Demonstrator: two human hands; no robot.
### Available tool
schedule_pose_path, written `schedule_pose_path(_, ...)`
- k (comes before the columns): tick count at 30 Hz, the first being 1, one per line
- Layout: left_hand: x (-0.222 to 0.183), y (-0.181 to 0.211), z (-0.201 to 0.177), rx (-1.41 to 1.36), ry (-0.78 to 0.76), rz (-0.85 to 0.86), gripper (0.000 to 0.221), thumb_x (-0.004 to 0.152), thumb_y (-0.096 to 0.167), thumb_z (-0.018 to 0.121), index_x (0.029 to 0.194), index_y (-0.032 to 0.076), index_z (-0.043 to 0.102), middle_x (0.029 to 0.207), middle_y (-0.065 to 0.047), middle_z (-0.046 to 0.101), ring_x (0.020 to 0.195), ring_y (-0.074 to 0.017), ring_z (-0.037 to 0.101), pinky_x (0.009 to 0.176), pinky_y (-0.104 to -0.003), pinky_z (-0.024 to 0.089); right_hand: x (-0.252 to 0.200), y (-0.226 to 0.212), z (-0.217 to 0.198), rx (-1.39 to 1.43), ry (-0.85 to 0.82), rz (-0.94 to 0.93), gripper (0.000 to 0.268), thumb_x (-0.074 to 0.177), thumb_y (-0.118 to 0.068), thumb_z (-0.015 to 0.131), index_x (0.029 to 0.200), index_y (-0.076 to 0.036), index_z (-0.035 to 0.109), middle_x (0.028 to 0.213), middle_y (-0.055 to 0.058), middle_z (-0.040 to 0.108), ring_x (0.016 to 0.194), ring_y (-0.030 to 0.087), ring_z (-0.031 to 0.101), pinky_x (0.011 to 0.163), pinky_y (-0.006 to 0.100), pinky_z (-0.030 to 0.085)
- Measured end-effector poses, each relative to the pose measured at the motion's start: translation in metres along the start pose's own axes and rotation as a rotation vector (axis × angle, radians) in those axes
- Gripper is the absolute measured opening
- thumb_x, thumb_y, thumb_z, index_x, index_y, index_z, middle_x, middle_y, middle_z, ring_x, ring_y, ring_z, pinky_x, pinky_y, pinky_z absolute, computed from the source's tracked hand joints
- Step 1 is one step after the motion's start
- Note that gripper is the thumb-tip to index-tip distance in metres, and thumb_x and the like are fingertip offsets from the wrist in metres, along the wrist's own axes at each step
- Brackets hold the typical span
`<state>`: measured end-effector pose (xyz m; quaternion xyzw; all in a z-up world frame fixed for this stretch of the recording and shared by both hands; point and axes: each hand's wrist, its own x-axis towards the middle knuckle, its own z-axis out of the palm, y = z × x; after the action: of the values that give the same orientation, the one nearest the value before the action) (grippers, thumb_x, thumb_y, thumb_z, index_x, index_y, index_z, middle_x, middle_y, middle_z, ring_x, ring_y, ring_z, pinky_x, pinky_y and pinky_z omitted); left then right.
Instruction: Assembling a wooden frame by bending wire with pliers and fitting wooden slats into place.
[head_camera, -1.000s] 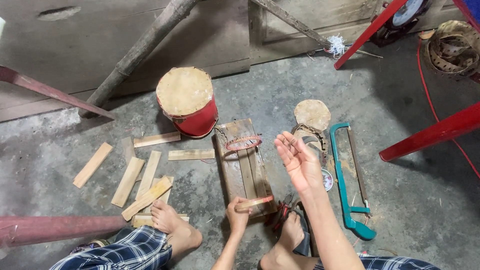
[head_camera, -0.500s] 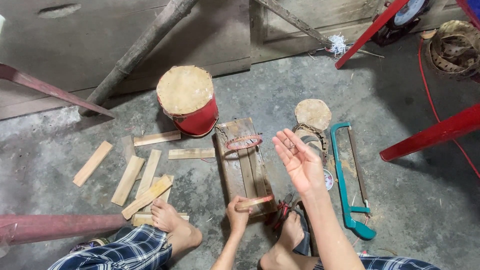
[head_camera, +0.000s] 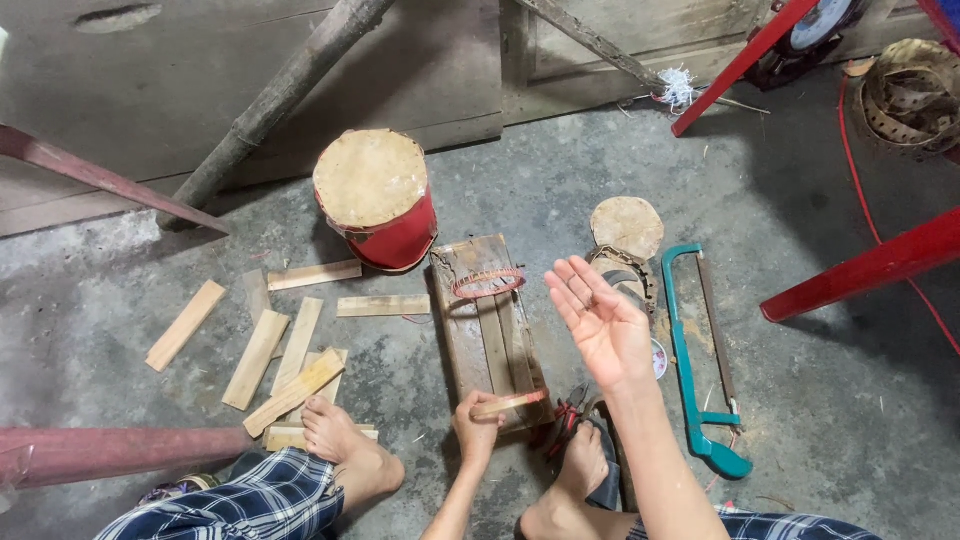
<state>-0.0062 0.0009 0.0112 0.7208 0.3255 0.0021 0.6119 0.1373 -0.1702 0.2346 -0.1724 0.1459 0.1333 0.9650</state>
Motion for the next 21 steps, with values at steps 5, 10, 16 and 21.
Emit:
schedule_pose_path(5,-0.004,0.012,-0.003,0.018,-0.013,-0.032,0.02,0.071,-0.005,0.065,0.067,0.014,0.07,0.054,-0.001,0.072,0.049,-0.0113,0.07,0.047,-0.024,0.053,0.002,-0.002,-0.007,0.12,-0.042,0.028,0.056,0.095,-0.001,0.045,0.15,0.011,0.039,0.149,0.031,0.048,0.142,0.05,0.041,0.114,0.054,0.044)
schedule_pose_path(10,-0.005,0.015,-0.004,0.029,-0.022,-0.059,0.018,0.074,-0.001,0.063,0.068,0.014,0.071,0.052,-0.002,0.072,0.048,-0.0113,0.068,0.049,-0.024,0.051,0.002,-0.005,-0.009,0.278,-0.091,0.074,0.057,0.096,-0.003,0.043,0.151,0.012,0.036,0.153,0.032,0.043,0.145,0.052,0.034,0.117,0.06,0.037)
schedule_pose_path(16,-0.005,0.015,-0.003,-0.016,-0.035,-0.077,0.02,0.075,-0.004,0.063,0.068,0.013,0.071,0.054,-0.002,0.072,0.049,-0.0113,0.068,0.046,-0.024,0.051,0.005,-0.011,-0.021,0.289,-0.213,0.044,0.062,0.095,0.011,0.032,0.156,0.011,0.022,0.16,0.033,0.028,0.148,0.051,0.026,0.121,0.059,0.035)
schedule_pose_path(21,-0.005,0.014,-0.003,-0.02,-0.024,-0.067,0.021,0.074,-0.004,0.06,0.068,0.013,0.07,0.055,-0.002,0.072,0.05,-0.0118,0.07,0.048,-0.024,0.053,0.009,-0.013,-0.027,0.257,-0.236,0.028,0.059,0.097,0.011,0.032,0.156,0.009,0.023,0.161,0.031,0.029,0.148,0.051,0.027,0.122,0.057,0.034)
